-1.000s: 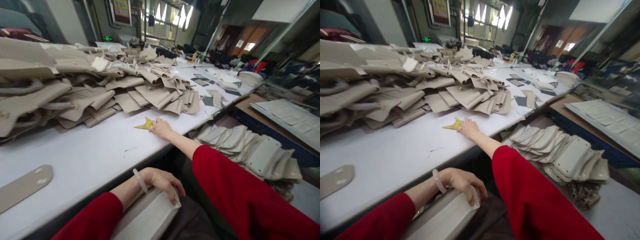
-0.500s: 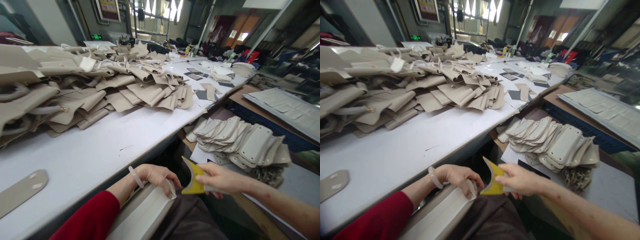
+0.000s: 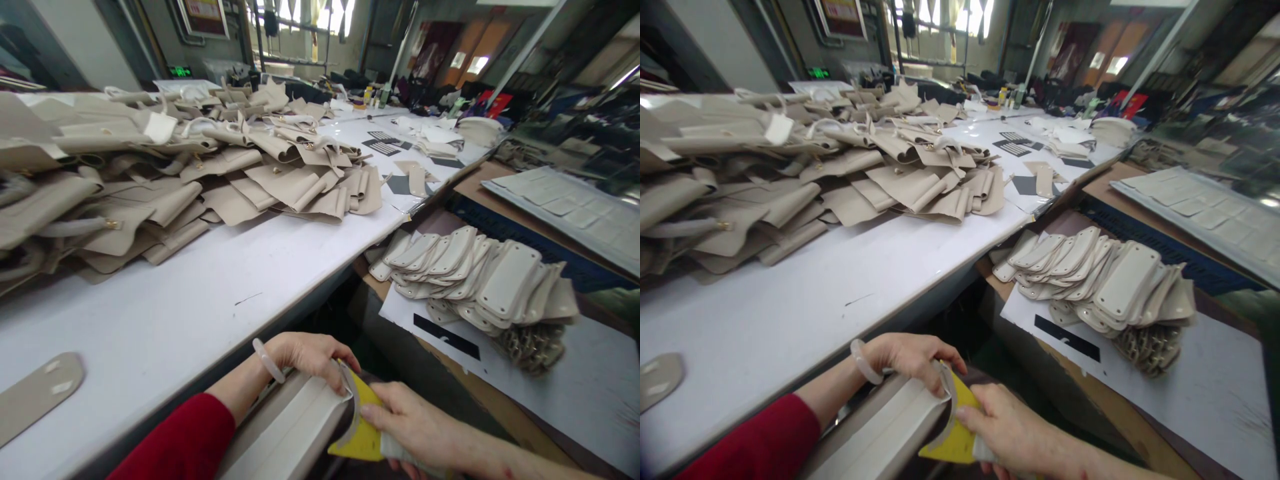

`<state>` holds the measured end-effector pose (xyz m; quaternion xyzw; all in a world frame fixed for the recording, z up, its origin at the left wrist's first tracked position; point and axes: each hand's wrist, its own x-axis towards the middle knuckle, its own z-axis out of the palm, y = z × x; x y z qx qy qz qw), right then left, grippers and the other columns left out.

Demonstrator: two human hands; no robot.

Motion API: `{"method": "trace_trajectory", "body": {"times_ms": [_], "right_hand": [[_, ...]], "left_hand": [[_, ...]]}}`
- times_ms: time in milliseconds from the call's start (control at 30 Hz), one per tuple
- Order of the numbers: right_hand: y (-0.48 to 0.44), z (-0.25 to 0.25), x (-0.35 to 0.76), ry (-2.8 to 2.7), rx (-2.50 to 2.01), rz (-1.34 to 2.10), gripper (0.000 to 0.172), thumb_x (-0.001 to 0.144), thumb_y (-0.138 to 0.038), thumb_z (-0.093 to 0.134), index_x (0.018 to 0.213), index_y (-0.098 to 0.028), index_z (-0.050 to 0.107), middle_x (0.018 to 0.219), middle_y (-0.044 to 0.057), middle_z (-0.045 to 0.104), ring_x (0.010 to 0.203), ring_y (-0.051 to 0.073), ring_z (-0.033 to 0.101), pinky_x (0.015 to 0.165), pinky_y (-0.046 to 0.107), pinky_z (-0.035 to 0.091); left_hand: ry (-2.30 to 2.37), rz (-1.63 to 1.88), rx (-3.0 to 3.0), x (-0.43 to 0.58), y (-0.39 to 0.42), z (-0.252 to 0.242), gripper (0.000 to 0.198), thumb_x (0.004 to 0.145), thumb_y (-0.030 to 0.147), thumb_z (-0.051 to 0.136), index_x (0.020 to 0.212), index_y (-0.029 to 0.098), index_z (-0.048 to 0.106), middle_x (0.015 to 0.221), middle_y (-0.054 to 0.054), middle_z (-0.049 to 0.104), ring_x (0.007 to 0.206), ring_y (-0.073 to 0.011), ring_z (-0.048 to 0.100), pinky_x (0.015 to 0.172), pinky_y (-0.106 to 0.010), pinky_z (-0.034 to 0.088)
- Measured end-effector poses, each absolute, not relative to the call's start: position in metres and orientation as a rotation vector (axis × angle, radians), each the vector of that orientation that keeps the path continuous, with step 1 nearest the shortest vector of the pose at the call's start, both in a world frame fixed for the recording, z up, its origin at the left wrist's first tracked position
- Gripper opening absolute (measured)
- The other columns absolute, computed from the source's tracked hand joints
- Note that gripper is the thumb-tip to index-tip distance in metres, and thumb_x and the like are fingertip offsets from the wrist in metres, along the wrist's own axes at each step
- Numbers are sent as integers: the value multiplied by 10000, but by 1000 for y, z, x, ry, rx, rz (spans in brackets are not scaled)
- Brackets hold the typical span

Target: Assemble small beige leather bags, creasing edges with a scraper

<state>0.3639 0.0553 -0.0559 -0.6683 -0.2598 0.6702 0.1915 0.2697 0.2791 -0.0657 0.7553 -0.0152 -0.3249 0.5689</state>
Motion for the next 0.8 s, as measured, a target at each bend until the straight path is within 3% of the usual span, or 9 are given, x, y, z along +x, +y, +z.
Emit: {"method": "trace_trajectory", "body": {"times_ms": [467, 633, 800], "right_hand": [[61, -58, 348, -592, -1887, 1911, 376, 959, -526, 389, 1069, -179, 481, 560, -13, 585, 344, 89, 499, 308, 141, 405], [68, -52, 336, -560, -1943, 1851, 369, 960, -494, 392, 1083, -160, 491, 541, -20, 562, 357, 83, 482, 323, 133, 385], [74, -50, 328, -491, -1963, 1792, 438, 907, -574, 456, 1035, -158, 503, 561, -22, 560, 386, 80, 495, 356, 139, 386]], "left_hand": [[-36, -741, 1737, 268, 282, -68, 792, 638, 410, 734, 1352, 121, 548, 1140, -106, 675, 999, -281, 626, 808, -317, 506], [-7, -737, 1711, 268, 281, -72, 824, 619, 363, 728, 1380, 133, 512, 1128, -99, 670, 985, -280, 626, 782, -313, 504], [-12, -726, 1735, 269, 282, -75, 841, 614, 341, 705, 1403, 149, 484, 1118, -89, 669, 970, -275, 626, 754, -308, 499]]}}
